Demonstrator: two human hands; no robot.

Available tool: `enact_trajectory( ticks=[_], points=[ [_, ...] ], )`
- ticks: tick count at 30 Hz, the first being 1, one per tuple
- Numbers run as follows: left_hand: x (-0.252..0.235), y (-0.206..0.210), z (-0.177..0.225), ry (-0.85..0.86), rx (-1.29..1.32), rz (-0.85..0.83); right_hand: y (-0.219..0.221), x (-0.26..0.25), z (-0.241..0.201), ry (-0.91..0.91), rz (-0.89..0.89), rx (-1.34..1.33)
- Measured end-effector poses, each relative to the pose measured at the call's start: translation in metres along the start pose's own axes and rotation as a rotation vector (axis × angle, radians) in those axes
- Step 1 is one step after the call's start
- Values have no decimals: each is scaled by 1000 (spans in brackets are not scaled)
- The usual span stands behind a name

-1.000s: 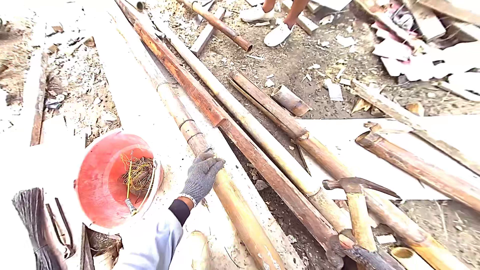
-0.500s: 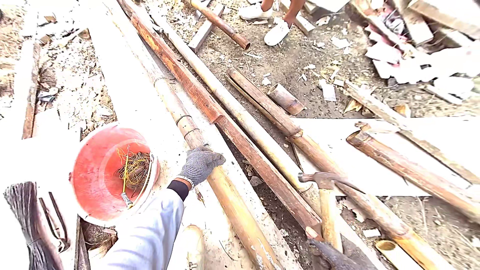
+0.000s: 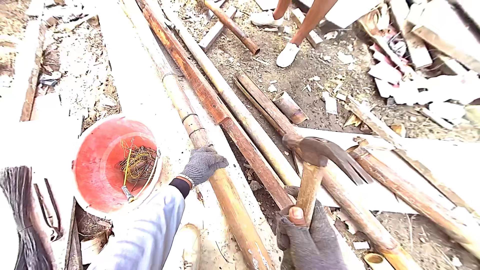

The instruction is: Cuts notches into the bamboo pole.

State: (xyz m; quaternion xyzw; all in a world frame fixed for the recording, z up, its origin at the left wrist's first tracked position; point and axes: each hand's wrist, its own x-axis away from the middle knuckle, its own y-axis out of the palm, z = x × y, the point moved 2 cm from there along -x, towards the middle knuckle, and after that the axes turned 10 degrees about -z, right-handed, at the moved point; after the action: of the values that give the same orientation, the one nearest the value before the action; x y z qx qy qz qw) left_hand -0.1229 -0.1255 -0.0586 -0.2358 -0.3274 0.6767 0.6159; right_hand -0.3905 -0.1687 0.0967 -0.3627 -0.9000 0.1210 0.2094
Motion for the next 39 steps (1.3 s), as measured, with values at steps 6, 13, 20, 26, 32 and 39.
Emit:
enact_trajectory(
  ticks=[6, 13, 20, 26, 32, 39],
  points=[
    [-2, 9, -5, 78, -90, 41, 30, -17, 25, 175, -170, 173],
    [0, 12, 0, 99, -150, 61, 30, -8, 12, -172, -14, 259],
    [0, 14, 1, 80, -124, 55, 37, -1, 41, -34, -81, 428],
    [1, 14, 0, 116, -108, 98, 54, -2, 47, -173, 92, 67],
    [-4, 15, 0, 95, -118, 62, 35, 0, 28, -93, 24, 113],
    [-6, 16, 1, 84, -170, 55, 41, -8, 37, 44, -23, 325]
  ],
)
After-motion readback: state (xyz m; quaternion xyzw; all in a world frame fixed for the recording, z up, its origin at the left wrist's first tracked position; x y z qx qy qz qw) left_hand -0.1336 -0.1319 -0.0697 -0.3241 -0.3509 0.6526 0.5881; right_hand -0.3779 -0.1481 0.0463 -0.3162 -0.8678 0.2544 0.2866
